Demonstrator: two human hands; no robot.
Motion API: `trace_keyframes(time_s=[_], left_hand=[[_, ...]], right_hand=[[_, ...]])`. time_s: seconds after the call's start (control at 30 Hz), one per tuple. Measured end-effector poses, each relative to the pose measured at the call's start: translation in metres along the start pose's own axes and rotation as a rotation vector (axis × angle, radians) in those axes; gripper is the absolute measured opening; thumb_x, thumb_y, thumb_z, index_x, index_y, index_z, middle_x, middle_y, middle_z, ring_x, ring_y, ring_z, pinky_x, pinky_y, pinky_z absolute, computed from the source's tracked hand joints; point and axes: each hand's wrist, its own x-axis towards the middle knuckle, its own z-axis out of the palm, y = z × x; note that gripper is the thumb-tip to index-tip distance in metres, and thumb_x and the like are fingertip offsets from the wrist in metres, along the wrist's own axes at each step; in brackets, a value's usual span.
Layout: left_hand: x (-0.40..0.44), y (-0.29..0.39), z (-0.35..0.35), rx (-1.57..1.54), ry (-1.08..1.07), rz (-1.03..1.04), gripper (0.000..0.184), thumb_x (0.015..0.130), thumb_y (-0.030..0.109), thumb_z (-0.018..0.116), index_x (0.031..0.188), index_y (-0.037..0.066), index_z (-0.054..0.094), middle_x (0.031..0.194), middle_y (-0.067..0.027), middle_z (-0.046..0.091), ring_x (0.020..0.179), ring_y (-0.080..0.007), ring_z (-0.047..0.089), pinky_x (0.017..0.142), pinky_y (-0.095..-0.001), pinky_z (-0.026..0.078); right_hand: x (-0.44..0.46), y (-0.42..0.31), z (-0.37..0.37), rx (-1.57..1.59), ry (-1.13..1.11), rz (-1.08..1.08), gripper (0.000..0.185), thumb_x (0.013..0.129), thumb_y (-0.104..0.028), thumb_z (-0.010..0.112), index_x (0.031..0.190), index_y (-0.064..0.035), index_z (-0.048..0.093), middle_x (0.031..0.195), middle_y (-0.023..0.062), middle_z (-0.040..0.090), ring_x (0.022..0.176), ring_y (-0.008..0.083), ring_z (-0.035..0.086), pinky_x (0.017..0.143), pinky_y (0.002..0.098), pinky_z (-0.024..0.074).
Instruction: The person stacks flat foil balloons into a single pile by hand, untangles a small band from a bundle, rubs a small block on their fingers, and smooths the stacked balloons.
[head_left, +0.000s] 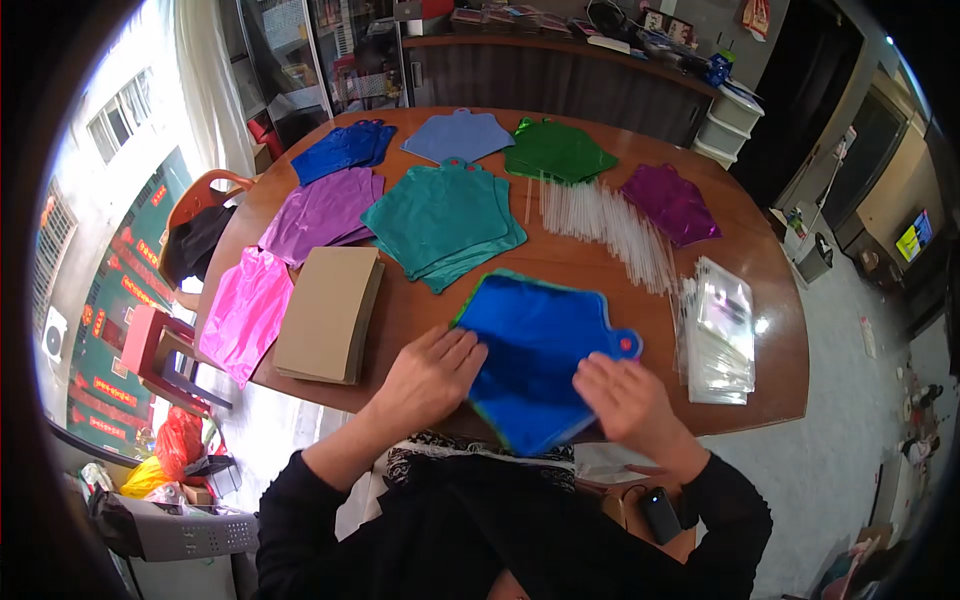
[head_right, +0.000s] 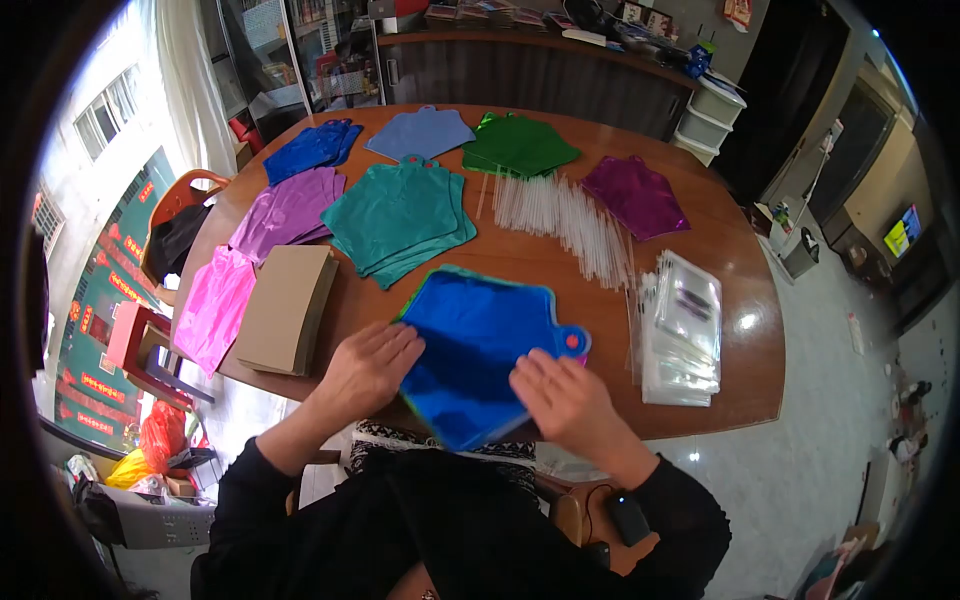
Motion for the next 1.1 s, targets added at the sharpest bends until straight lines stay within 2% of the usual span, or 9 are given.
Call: trace_keyframes(time_s=[0.1, 0.2, 0.33, 0.5, 0.7, 0.87, 1.0, 1.07, 1.1], left_hand=[[0.028, -0.007, 0.001, 0.041, 0.058, -0.001, 0.024, 0.087, 0.014, 0.063, 0.108, 0.001, 0.064, 0.117, -0.0111, 0.069, 0.107, -0.0264, 0.068, 0.097, -0.0358, 0.053], [0.036, -0.007, -0.004, 0.046, 0.245, 0.017, 0.025, 0.087, 0.013, 0.063, 0.110, 0.002, 0.064, 0.118, -0.0101, 0.068, 0.110, -0.0269, 0.066, 0.099, -0.0372, 0.051], [0.015, -0.009, 0.007, 0.011, 0.155, 0.118, 0.027, 0.087, 0.011, 0.063, 0.113, 0.003, 0.065, 0.123, -0.0102, 0.067, 0.117, -0.0288, 0.064, 0.102, -0.0396, 0.050], [-0.003, -0.010, 0.002, -0.070, -0.063, 0.066, 0.032, 0.087, 0.009, 0.066, 0.118, 0.003, 0.065, 0.126, -0.0117, 0.066, 0.122, -0.0307, 0.060, 0.107, -0.0413, 0.046], [-0.025, 0.004, -0.031, -0.275, 0.003, -0.046, 0.039, 0.084, 0.008, 0.069, 0.122, 0.002, 0.063, 0.125, -0.0130, 0.066, 0.122, -0.0330, 0.059, 0.109, -0.0428, 0.043], [-0.042, 0.000, -0.043, -0.434, -0.012, -0.367, 0.051, 0.081, 0.008, 0.072, 0.129, -0.001, 0.058, 0.127, -0.0167, 0.062, 0.123, -0.0345, 0.056, 0.109, -0.0437, 0.042], [-0.037, -0.003, -0.053, -0.443, -0.163, -0.540, 0.060, 0.077, 0.011, 0.074, 0.131, -0.004, 0.053, 0.129, -0.0202, 0.055, 0.122, -0.0366, 0.052, 0.105, -0.0442, 0.044], [-0.030, -0.011, -0.049, -0.396, -0.189, -0.494, 0.062, 0.075, 0.012, 0.075, 0.131, -0.004, 0.053, 0.129, -0.0205, 0.054, 0.121, -0.0368, 0.051, 0.105, -0.0437, 0.044], [-0.025, -0.015, -0.044, -0.349, -0.214, -0.449, 0.064, 0.074, 0.013, 0.076, 0.131, -0.005, 0.052, 0.128, -0.0208, 0.053, 0.121, -0.0369, 0.050, 0.104, -0.0433, 0.044]], right_hand=[[0.007, 0.011, -0.011, -0.098, 0.074, 0.013, 0.024, 0.085, -0.005, 0.068, 0.108, 0.0019, 0.068, 0.115, 0.0129, 0.072, 0.109, 0.0272, 0.069, 0.089, 0.0338, 0.0529], [0.009, 0.015, -0.015, -0.198, 0.149, 0.023, 0.023, 0.085, -0.005, 0.069, 0.106, 0.0026, 0.068, 0.111, 0.0131, 0.073, 0.105, 0.0264, 0.070, 0.086, 0.0319, 0.0528], [-0.009, 0.004, -0.003, -0.094, 0.094, -0.040, 0.021, 0.084, -0.005, 0.070, 0.102, 0.0025, 0.068, 0.107, 0.0128, 0.073, 0.100, 0.0256, 0.070, 0.082, 0.0307, 0.0525], [-0.008, -0.002, 0.001, -0.033, -0.016, 0.025, 0.018, 0.084, -0.003, 0.067, 0.100, 0.0026, 0.069, 0.106, 0.0128, 0.074, 0.101, 0.0248, 0.072, 0.083, 0.0323, 0.0541], [-0.004, 0.000, 0.008, -0.047, -0.049, 0.040, 0.018, 0.083, -0.003, 0.066, 0.101, 0.0015, 0.069, 0.105, 0.0116, 0.074, 0.106, 0.0251, 0.071, 0.087, 0.0322, 0.0532], [-0.002, 0.001, -0.003, -0.019, -0.214, 0.032, 0.042, 0.080, -0.010, 0.073, 0.118, 0.0012, 0.063, 0.123, 0.0141, 0.067, 0.123, 0.0284, 0.062, 0.098, 0.0365, 0.0493], [0.010, 0.003, -0.055, 0.261, -0.434, 0.232, 0.075, 0.073, -0.019, 0.081, 0.138, 0.0000, 0.048, 0.144, 0.0176, 0.051, 0.137, 0.0343, 0.047, 0.110, 0.0422, 0.0410], [-0.008, 0.029, -0.058, 0.331, -0.520, 0.319, 0.098, 0.068, -0.024, 0.084, 0.150, -0.0015, 0.034, 0.153, 0.0200, 0.039, 0.140, 0.0394, 0.039, 0.115, 0.0465, 0.0355], [-0.009, 0.039, -0.060, 0.321, -0.525, 0.339, 0.098, 0.068, -0.024, 0.084, 0.150, -0.0015, 0.034, 0.153, 0.0200, 0.039, 0.140, 0.0394, 0.039, 0.115, 0.0465, 0.0355]])
